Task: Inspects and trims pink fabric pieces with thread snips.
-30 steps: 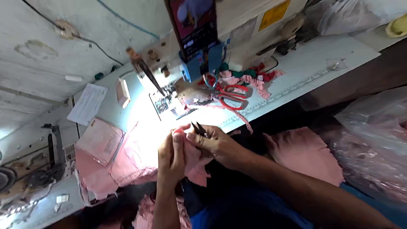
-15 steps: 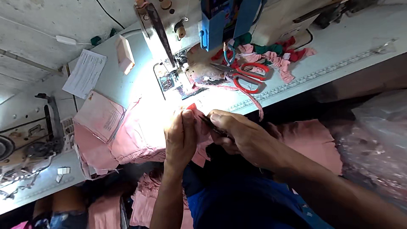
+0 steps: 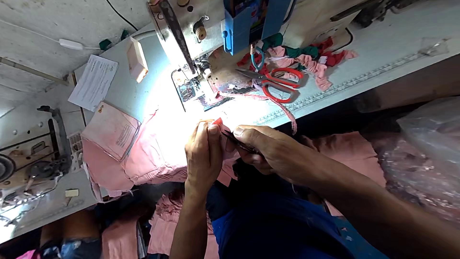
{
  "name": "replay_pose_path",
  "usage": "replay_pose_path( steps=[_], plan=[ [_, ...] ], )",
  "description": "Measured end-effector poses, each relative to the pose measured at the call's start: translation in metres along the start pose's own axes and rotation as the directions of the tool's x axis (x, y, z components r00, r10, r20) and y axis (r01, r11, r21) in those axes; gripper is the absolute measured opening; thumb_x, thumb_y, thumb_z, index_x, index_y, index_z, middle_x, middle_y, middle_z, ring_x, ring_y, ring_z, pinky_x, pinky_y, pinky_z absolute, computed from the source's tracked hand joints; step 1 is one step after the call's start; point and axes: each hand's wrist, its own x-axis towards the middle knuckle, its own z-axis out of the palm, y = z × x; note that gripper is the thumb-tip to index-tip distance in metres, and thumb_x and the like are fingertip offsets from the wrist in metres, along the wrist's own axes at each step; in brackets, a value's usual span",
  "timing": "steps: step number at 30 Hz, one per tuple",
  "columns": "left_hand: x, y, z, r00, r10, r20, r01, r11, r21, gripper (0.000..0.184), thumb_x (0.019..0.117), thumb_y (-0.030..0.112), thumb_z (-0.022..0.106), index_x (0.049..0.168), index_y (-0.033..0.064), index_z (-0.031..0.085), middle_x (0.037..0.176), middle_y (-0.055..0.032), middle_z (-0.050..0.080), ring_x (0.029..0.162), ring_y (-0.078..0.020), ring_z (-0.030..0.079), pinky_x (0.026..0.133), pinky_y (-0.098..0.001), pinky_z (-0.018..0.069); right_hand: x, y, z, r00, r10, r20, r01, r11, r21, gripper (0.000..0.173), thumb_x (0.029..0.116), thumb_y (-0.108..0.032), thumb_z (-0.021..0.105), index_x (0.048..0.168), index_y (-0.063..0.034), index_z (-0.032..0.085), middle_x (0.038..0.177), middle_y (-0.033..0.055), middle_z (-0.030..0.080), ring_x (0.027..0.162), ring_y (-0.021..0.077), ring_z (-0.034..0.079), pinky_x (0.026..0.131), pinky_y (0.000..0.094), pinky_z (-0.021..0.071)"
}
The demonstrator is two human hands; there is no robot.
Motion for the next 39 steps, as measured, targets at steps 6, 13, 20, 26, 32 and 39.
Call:
replay_pose_path(
  steps=[6,13,20,26,32,39],
  plan=[
    [-0.001,-0.001,0.001,0.998,0.062,-0.027,-0.055,0.977,0.205,0.036,0.11,0.019,0.043,0.089,-0.0007,0.064,0.09,-0.0103,0.064,0.081,-0.013,0.063,0.07,-0.0254,0.0528,0.005,0.004,0.001,0.999,0.052,-0.016,-0.051,0.998,0.045,0.038,0.1127,-0.034,0.033,0.087,-0.0161,0.054,0.06,-0.0036,0.037,0.044,0.0028,0.03,0.04,0.0154,0.0238],
    [-0.003,-0.002,0.006,0.993,0.044,-0.106,-0.024,0.982,0.187,0.036,0.1105,0.019,0.041,0.085,0.0021,0.059,0.078,-0.005,0.055,0.07,-0.0098,0.057,0.062,-0.0232,0.0485,0.011,0.014,0.014,0.996,-0.009,-0.093,0.022,0.989,0.146,0.037,0.1123,-0.033,0.035,0.086,-0.0152,0.054,0.06,-0.0033,0.036,0.044,0.003,0.029,0.04,0.0154,0.0238],
    [-0.007,-0.003,0.01,0.989,0.022,-0.145,0.0,0.988,0.152,0.036,0.1113,0.02,0.039,0.087,0.0036,0.059,0.075,-0.0026,0.054,0.068,-0.0084,0.056,0.06,-0.0228,0.0479,0.015,0.015,0.019,0.995,0.024,-0.094,-0.004,0.979,0.203,0.036,0.1122,-0.034,0.038,0.087,-0.0151,0.054,0.061,-0.0042,0.037,0.044,0.002,0.029,0.041,0.0144,0.0243],
    [-0.009,-0.011,0.012,0.987,0.005,-0.161,0.015,0.992,0.126,0.041,0.1109,0.023,0.04,0.086,0.0012,0.065,0.071,-0.0014,0.06,0.067,-0.0051,0.06,0.064,-0.0202,0.0516,0.023,0.023,0.023,0.992,-0.064,-0.112,0.094,0.952,0.29,0.027,0.1112,-0.023,0.039,0.092,-0.0139,0.056,0.064,-0.0086,0.044,0.049,-0.0009,0.037,0.046,0.0144,0.0329],
    [-0.009,-0.013,0.011,0.988,0.031,-0.154,-0.009,0.99,0.142,0.042,0.1109,0.026,0.04,0.085,0.0034,0.064,0.073,0.0001,0.059,0.068,-0.0032,0.059,0.065,-0.018,0.0512,0.023,0.025,0.022,0.994,-0.053,-0.094,0.082,0.936,0.343,0.028,0.111,-0.026,0.04,0.092,-0.0142,0.058,0.062,-0.0085,0.043,0.046,-0.0012,0.034,0.043,0.0137,0.0291],
    [-0.009,-0.012,0.01,0.987,0.069,-0.142,-0.049,0.989,0.138,0.042,0.1112,0.025,0.038,0.085,0.0036,0.063,0.075,-0.0007,0.059,0.072,-0.0036,0.06,0.068,-0.0179,0.0517,0.024,0.028,0.02,0.996,-0.066,-0.066,0.085,0.931,0.355,0.03,0.1108,-0.026,0.039,0.09,-0.0147,0.057,0.06,-0.009,0.041,0.045,-0.0015,0.032,0.042,0.0137,0.0276]
  ],
)
